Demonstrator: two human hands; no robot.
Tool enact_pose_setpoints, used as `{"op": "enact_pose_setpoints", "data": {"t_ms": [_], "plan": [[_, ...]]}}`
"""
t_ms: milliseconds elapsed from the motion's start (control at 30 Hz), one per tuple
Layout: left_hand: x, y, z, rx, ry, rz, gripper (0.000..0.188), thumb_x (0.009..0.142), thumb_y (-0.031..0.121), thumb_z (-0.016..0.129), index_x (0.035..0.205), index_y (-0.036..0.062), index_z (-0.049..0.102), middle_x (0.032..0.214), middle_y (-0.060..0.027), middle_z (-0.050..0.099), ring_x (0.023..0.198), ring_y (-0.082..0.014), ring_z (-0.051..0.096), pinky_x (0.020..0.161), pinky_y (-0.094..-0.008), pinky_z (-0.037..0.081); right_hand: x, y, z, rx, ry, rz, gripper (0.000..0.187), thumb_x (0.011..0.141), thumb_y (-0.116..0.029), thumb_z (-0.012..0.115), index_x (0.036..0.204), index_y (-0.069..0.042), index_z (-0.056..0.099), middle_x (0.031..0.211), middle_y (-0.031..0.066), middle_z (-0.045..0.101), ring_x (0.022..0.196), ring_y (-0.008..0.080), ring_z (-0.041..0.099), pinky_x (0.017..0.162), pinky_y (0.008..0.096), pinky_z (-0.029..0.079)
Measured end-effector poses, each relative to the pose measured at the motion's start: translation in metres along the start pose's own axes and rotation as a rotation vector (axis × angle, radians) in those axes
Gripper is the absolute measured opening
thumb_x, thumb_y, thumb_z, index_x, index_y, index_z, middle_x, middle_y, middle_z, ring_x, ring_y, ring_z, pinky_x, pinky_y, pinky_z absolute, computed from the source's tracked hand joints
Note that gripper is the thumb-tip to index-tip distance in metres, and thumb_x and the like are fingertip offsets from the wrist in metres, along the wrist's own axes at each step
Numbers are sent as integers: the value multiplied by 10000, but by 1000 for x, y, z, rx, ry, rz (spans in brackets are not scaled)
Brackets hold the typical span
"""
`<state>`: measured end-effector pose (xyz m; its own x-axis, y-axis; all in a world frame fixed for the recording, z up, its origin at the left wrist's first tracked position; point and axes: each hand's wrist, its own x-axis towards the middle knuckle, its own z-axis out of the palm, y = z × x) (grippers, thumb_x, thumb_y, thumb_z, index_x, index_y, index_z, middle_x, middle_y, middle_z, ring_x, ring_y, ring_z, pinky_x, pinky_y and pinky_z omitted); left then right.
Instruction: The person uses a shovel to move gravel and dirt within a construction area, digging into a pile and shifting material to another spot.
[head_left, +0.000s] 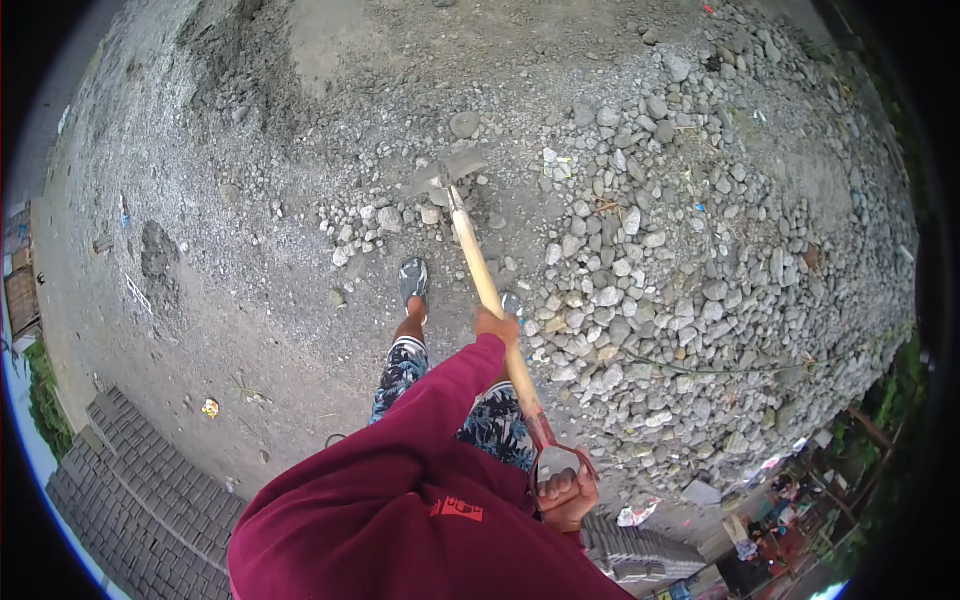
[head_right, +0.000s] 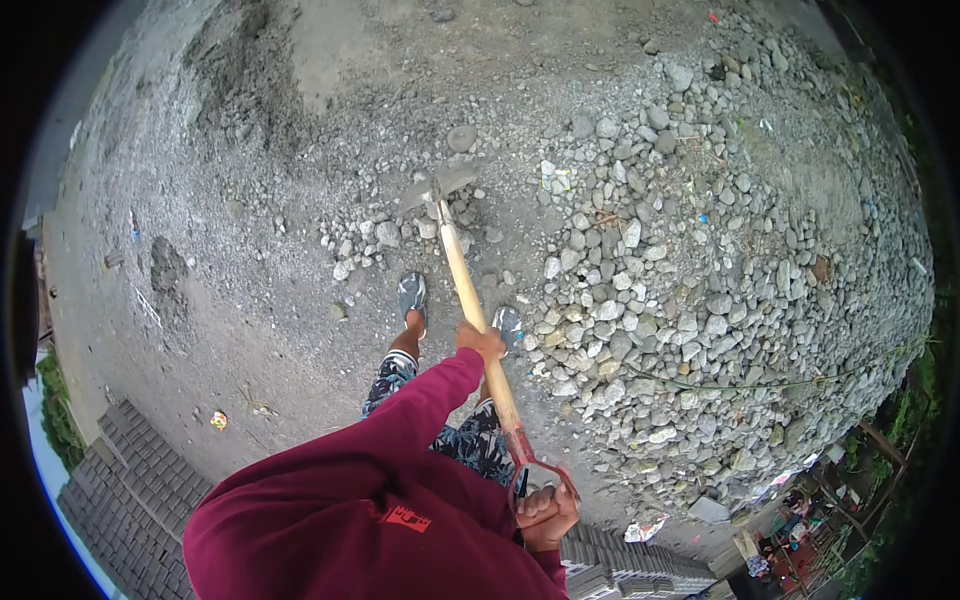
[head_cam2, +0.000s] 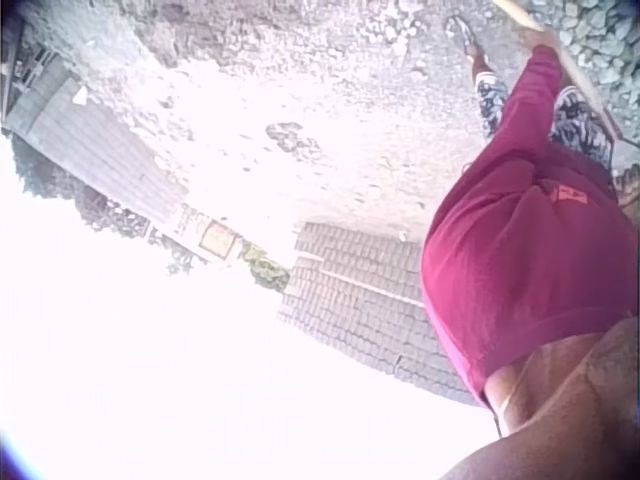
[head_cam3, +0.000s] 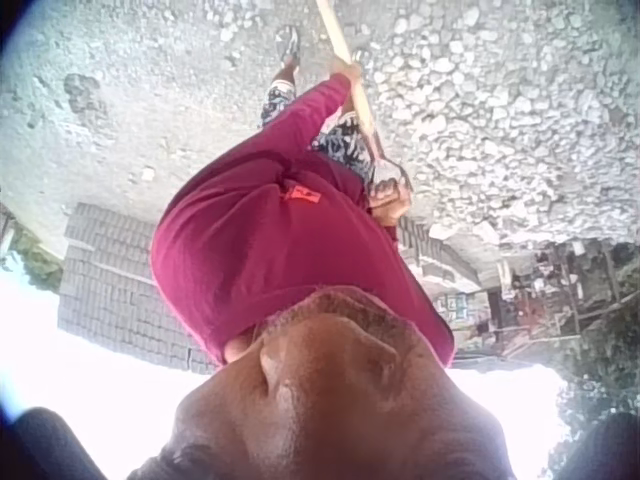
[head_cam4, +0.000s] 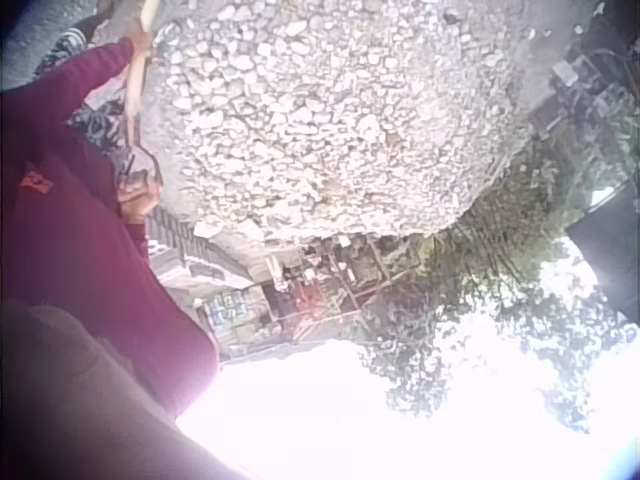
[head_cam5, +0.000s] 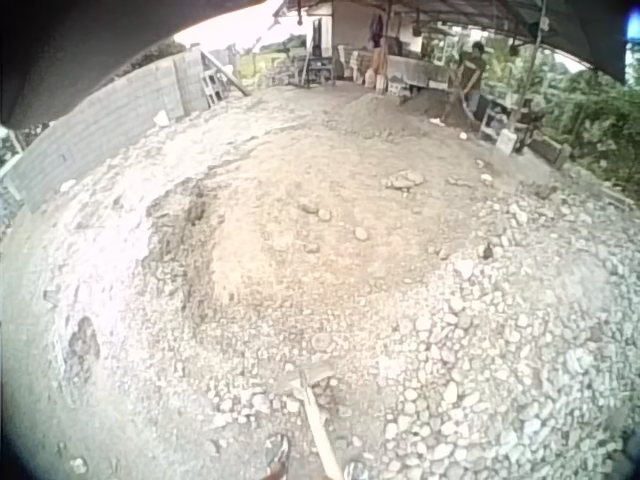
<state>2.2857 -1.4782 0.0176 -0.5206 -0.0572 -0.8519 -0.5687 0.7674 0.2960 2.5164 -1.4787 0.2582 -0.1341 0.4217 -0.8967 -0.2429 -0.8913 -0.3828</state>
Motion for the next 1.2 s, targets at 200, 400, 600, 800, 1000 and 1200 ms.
{"op": "enact_pose_setpoints", "data": {"t_ms": [200, 400, 600, 800, 1000, 1200], "plan": [[107, 81, 11, -131, 34, 193, 515, 705, 186, 667, 1086, -75, 437, 981, -288, 610, 881, -384, 647, 760, -418, 531, 104, 10, 57, 188, -11, 157, 198, 887, -306, 538, 960, -126, 577, 526, 12, 479, 447, 188, 466, 501, 376, 439], [135, 56, 23, -36, -137, 36, 406, 736, 185, 627, 962, -144, 555, 765, -255, 645, 696, -354, 679, 549, -400, 556, 102, 21, 65, 144, 122, 183, 179, 859, -310, 592, 872, -135, 555, 533, 12, 489, 458, 208, 490, 502, 362, 455], [5, -57, 71, -13, -76, -40, 565, 667, 184, 718, 1083, -70, 431, 974, -267, 615, 913, -401, 633, 783, -418, 523, -9, -17, -28, 168, 187, 220, 265, 876, -315, 529, 1051, -124, 586, 534, 14, 491, 438, 184, 489, 453, 366, 450], [-36, -115, 54, -369, 36, 185, 605, 698, 218, 701, 1149, -41, 392, 901, -194, 606, 787, -363, 636, 723, -388, 525, -45, -41, -65, -52, -108, 101, 355, 903, -316, 468, 1160, -82, 543, 548, 22, 500, 469, 183, 508, 474, 374, 457], [93, -67, -130, -772, 158, 88, 268, 742, 99, 636, 816, -112, 487, 650, -172, 584, 446, -264, 598, 369, -348, 481, 57, 59, 70, -198, -302, 171, 394, 869, -167, 524, 1218, 11, 485, 559, 47, 496, 420, 181, 481, 426, 339, 451], [181, -87, -229, -850, 323, -50, 357, 739, 169, 640, 821, -162, 535, 654, -205, 606, 500, -288, 628, 436, -381, 501, 94, 128, 185, -460, -384, 210, 399, 838, -103, 577, 1203, 28, 486, 543, 51, 480, 386, 160, 481, 385, 287, 429]]}}
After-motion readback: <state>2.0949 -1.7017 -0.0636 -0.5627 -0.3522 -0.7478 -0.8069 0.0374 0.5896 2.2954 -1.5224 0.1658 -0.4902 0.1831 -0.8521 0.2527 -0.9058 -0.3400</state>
